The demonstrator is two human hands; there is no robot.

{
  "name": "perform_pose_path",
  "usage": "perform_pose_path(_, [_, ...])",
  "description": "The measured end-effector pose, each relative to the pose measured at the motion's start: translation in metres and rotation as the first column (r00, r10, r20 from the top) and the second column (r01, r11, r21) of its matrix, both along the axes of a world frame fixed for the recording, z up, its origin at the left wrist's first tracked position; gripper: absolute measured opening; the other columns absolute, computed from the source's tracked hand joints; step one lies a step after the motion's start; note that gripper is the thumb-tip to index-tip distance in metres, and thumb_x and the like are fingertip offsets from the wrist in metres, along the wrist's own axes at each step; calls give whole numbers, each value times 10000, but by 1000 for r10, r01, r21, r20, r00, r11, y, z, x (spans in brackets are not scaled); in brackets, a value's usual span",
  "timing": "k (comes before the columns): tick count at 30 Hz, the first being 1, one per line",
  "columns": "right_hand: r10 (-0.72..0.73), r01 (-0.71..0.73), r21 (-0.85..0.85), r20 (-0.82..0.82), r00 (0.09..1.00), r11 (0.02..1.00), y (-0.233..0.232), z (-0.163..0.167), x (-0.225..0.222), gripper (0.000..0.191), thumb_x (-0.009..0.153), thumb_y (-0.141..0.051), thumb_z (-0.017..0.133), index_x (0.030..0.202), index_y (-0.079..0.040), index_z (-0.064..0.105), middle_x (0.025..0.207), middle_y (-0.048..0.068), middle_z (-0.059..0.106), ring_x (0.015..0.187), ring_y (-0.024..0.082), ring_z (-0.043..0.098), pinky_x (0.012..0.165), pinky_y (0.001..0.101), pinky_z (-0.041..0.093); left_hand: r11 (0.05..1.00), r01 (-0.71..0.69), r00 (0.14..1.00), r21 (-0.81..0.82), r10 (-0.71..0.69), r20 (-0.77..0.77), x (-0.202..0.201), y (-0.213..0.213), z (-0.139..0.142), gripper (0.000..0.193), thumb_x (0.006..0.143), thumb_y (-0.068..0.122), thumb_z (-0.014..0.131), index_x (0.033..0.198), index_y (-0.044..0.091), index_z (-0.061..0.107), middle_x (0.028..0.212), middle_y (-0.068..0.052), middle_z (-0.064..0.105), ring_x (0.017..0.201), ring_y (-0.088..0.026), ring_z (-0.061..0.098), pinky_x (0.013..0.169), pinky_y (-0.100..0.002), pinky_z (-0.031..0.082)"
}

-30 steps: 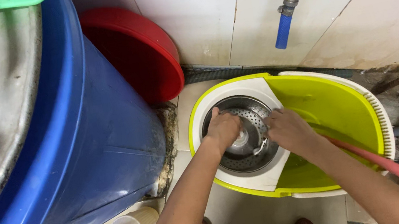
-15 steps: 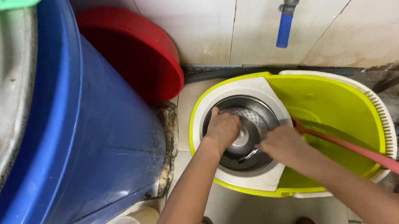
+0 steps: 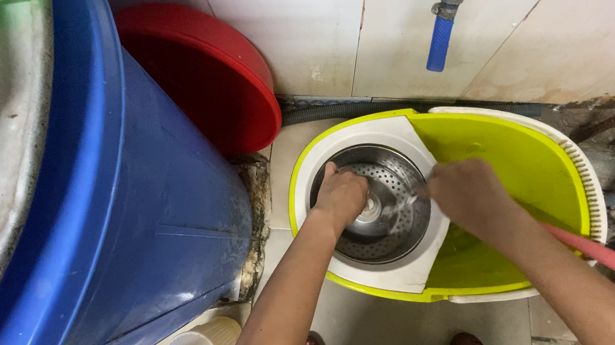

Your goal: The person pours blue liquid detergent into a green and white mop bucket, then uses a pink scrub brush and a metal spoon to scrub the inner metal strainer and bucket surfaces. The person repeatedly scrubs the strainer and bucket interior with both tools.

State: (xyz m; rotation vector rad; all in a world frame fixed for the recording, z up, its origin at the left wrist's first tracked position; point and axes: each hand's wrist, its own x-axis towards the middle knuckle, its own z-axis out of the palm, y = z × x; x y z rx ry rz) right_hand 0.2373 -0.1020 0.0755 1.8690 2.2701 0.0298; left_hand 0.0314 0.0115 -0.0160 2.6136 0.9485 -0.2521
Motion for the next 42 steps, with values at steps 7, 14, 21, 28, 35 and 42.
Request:
perform_pose_path(7, [-63,61,-113,-14,998,992,21,-54,-42,225,878,-158,614,1012,-230,780,871,99,750,837,279,749,689,428,588,994,-5,1000,109,3,21,-5,-9,-14,159,920,183,656,893,148,809,1007,-107,774,1039,-261,704,1106,-488,331])
perform_pose_path(14, [-178,151,-154,-177,968,976,14,-61,-10,177,820,-293,689,865,-170,807,879,119,723,832,311,734,724,450,588,999,-4,931,36,17,-364,15,-84,36,496,959,197,589,1425,32,555,1543,-160,437,1438,-358,355,1149,-577,219])
perform_pose_path(21, [80,-91,-82,-122,989,992,36,-63,-32,305,940,-218,568,1182,-290,740,833,86,755,791,294,750,717,461,569,946,-198,944,-255,114,-311,25,-103,75,831,1057,550,186,1600,-73,101,1689,-274,11,1556,-434,-67,1198,-606,-42])
perform_pose_path(28, [75,-93,-121,-151,986,988,51,-63,-20,256,915,-297,575,1077,-335,771,860,79,758,805,293,742,724,458,577,965,-118,942,-234,35,-333,38,-107,78,832,1057,554,181,1602,-74,135,1693,-263,91,1560,-497,-49,1219,-619,-95])
perform_pose_path(35, [-27,26,-161,-3,1000,987,62,-53,-24,363,947,-245,556,1242,-383,718,939,67,774,872,263,762,730,429,608,953,-115,939,-281,13,-342,45,-101,77,815,1065,538,170,1598,-78,134,1696,-260,75,1548,-543,-77,1210,-634,-105])
perform_pose_path(42, [-16,-5,-231,-89,996,973,62,-53,-40,357,896,-257,589,1215,-356,715,909,76,756,847,278,754,694,447,596,936,-170,952,-309,75,-296,44,-100,68,846,1045,553,211,1594,-86,139,1700,-251,89,1558,-517,-79,1226,-605,-97])
